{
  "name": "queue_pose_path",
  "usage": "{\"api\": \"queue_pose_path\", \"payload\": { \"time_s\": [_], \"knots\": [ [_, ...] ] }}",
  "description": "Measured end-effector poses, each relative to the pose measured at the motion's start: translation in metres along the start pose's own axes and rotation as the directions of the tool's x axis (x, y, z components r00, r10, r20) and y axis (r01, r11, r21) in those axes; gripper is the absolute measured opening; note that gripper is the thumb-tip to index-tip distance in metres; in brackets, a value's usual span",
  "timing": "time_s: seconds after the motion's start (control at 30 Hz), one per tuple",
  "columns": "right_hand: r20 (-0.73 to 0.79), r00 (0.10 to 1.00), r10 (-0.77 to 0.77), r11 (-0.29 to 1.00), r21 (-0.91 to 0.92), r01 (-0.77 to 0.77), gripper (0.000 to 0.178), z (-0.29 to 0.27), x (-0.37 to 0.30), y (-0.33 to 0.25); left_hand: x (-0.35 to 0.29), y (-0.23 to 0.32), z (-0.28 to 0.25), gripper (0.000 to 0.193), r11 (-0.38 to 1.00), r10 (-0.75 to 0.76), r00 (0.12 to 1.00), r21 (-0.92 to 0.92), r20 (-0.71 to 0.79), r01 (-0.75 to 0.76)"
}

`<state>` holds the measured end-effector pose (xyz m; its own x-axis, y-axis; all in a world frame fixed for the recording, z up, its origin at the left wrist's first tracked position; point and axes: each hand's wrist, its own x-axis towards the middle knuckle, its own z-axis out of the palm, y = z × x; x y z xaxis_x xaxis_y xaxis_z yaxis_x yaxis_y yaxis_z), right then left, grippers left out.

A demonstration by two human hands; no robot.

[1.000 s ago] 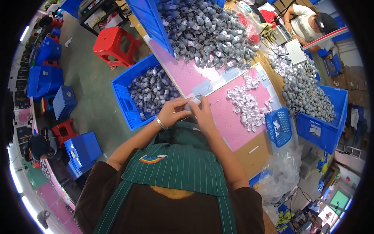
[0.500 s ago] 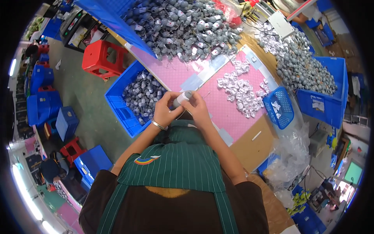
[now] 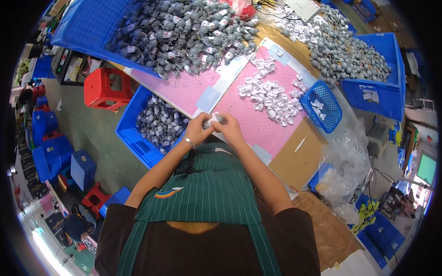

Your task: Sorting and inspecting small white and grey plastic components at a factory workstation.

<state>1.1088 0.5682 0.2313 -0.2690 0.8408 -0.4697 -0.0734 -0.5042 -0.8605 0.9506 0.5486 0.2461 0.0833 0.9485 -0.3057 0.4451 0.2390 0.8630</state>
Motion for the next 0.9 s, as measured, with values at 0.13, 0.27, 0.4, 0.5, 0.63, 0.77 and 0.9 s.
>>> {"api": "queue_pose_path", "payload": {
  "time_s": [0.13,0.27,0.4,0.5,0.63,0.77,0.9],
  "knots": [
    [-0.183,0.981,-0.058,0.925,-0.381,-0.017,0.036,-0.058,0.024,0.035,0.031,-0.044,0.038,0.033,0.906,0.162,0.987,0.393,0.018,-0.156],
    [-0.231,0.875,-0.426,0.506,-0.862,0.019,0.041,-0.107,0.043,0.042,0.046,-0.052,0.060,0.032,0.642,0.015,0.985,0.753,0.172,-0.142],
    [-0.178,0.857,-0.483,0.271,-0.961,-0.046,0.038,-0.111,0.045,0.042,0.039,-0.054,0.046,0.031,0.667,-0.042,0.977,0.735,0.208,-0.127],
    [-0.185,0.874,-0.449,0.264,-0.962,-0.068,0.036,-0.109,0.046,0.042,0.016,-0.071,0.013,0.034,0.869,0.027,1.000,0.494,0.003,-0.025],
    [-0.144,0.861,-0.487,0.202,-0.978,-0.049,0.030,-0.107,0.040,0.043,-0.020,-0.130,-0.048,0.040,0.884,0.052,0.912,0.444,-0.407,0.147],
    [-0.123,0.824,-0.553,0.211,-0.978,-0.004,0.025,-0.110,0.044,0.048,-0.032,-0.150,-0.092,0.044,0.826,-0.121,0.895,0.456,-0.430,0.331],
    [-0.275,0.827,-0.491,0.401,-0.914,-0.066,0.019,-0.117,0.051,0.053,0.024,-0.123,-0.102,0.040,0.930,0.005,0.887,0.329,-0.462,0.166]
  ]
}}
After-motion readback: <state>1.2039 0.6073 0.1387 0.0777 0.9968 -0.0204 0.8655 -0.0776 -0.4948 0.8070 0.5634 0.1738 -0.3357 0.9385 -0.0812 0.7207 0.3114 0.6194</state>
